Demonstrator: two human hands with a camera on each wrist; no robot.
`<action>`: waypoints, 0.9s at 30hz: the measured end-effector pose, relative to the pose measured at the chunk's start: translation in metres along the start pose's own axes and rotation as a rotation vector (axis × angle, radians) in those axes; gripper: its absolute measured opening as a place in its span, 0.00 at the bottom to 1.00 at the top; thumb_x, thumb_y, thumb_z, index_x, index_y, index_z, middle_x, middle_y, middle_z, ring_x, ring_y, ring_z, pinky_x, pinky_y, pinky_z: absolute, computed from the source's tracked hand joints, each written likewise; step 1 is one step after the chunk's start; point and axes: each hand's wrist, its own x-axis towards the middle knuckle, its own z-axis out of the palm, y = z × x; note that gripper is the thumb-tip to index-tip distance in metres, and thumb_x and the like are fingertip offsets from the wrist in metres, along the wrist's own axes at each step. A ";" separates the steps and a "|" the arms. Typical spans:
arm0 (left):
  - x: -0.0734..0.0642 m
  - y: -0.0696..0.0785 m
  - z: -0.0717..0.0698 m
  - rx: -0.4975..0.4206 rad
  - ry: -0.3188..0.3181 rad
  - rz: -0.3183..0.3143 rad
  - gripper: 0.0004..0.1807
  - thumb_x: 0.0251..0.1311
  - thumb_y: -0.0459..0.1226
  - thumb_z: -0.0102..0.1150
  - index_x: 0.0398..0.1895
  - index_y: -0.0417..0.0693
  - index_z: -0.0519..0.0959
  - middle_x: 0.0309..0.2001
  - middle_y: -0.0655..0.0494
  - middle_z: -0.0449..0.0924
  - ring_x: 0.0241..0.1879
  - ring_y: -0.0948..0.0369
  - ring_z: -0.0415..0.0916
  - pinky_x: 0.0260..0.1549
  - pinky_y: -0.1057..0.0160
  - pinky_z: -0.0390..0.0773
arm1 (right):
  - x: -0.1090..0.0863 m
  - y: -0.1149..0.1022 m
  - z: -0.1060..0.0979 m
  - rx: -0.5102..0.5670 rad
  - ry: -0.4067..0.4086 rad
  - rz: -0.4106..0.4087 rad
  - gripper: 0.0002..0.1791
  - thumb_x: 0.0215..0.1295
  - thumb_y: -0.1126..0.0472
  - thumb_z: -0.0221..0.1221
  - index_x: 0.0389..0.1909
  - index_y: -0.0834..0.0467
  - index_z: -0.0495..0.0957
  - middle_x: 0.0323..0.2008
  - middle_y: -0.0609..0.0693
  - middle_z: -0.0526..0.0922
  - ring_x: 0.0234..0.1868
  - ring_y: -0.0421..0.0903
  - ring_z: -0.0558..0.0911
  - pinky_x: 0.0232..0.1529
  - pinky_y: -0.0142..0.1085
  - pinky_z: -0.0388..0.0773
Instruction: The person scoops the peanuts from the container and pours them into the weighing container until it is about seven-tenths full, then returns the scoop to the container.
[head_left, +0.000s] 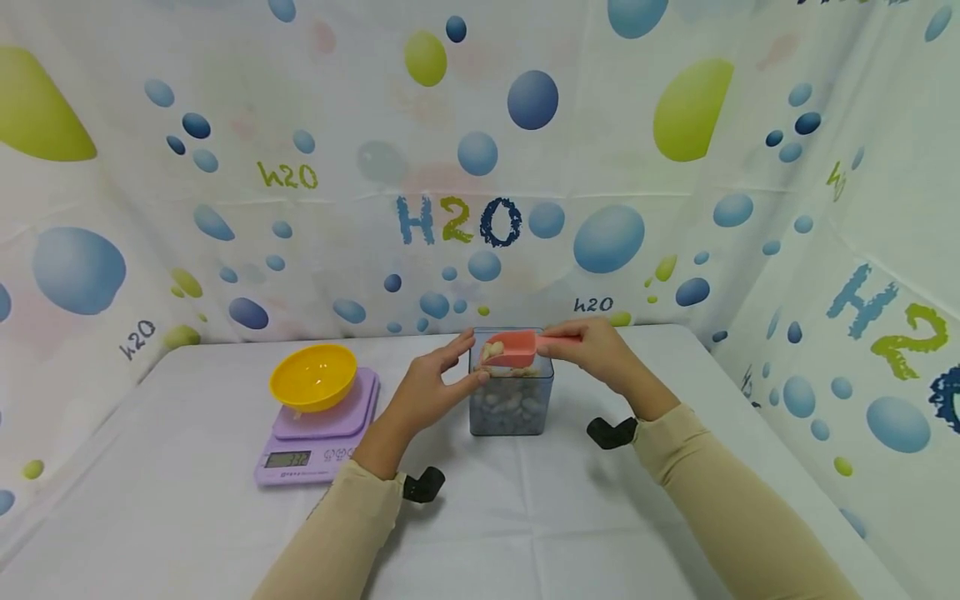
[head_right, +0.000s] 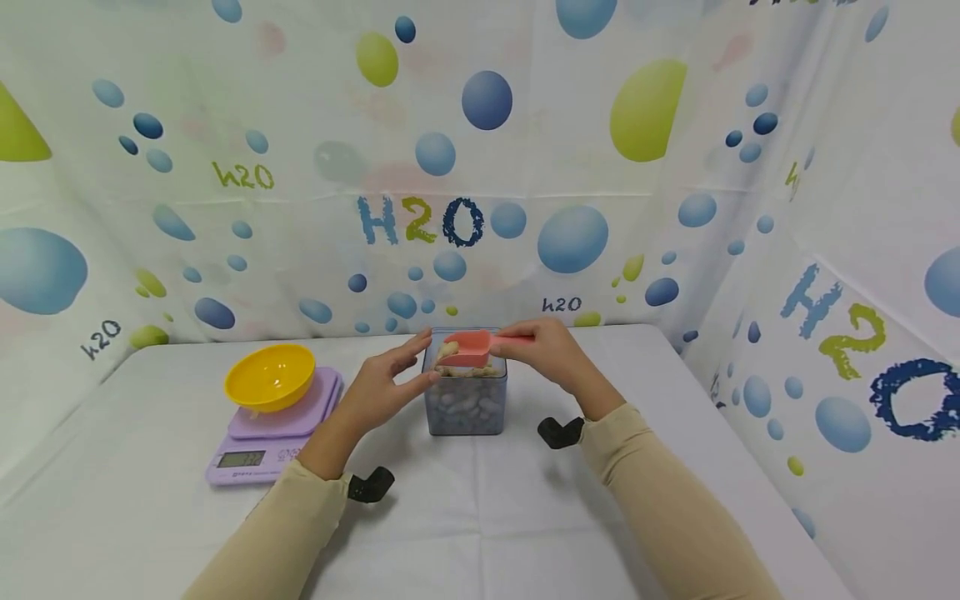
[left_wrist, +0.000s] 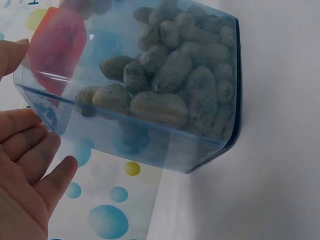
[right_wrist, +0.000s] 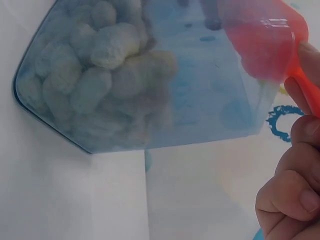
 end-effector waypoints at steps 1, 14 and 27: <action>-0.001 0.000 -0.001 0.006 -0.001 0.002 0.39 0.62 0.59 0.60 0.73 0.55 0.65 0.73 0.65 0.61 0.71 0.57 0.64 0.64 0.54 0.71 | 0.000 0.000 0.000 0.002 0.002 0.006 0.23 0.58 0.41 0.68 0.50 0.50 0.86 0.50 0.49 0.84 0.44 0.49 0.80 0.43 0.42 0.81; -0.027 0.011 -0.064 0.202 0.070 -0.070 0.41 0.62 0.61 0.57 0.75 0.57 0.62 0.74 0.57 0.61 0.73 0.51 0.59 0.67 0.43 0.65 | 0.010 -0.031 -0.005 0.030 0.021 0.008 0.28 0.55 0.36 0.68 0.50 0.50 0.86 0.47 0.49 0.84 0.41 0.51 0.75 0.36 0.40 0.76; -0.077 -0.028 -0.130 0.345 0.122 -0.221 0.42 0.65 0.59 0.54 0.77 0.53 0.56 0.76 0.48 0.57 0.73 0.41 0.56 0.68 0.36 0.57 | 0.033 -0.090 0.047 0.145 -0.019 -0.032 0.25 0.52 0.37 0.69 0.46 0.48 0.87 0.45 0.45 0.85 0.45 0.50 0.77 0.42 0.42 0.79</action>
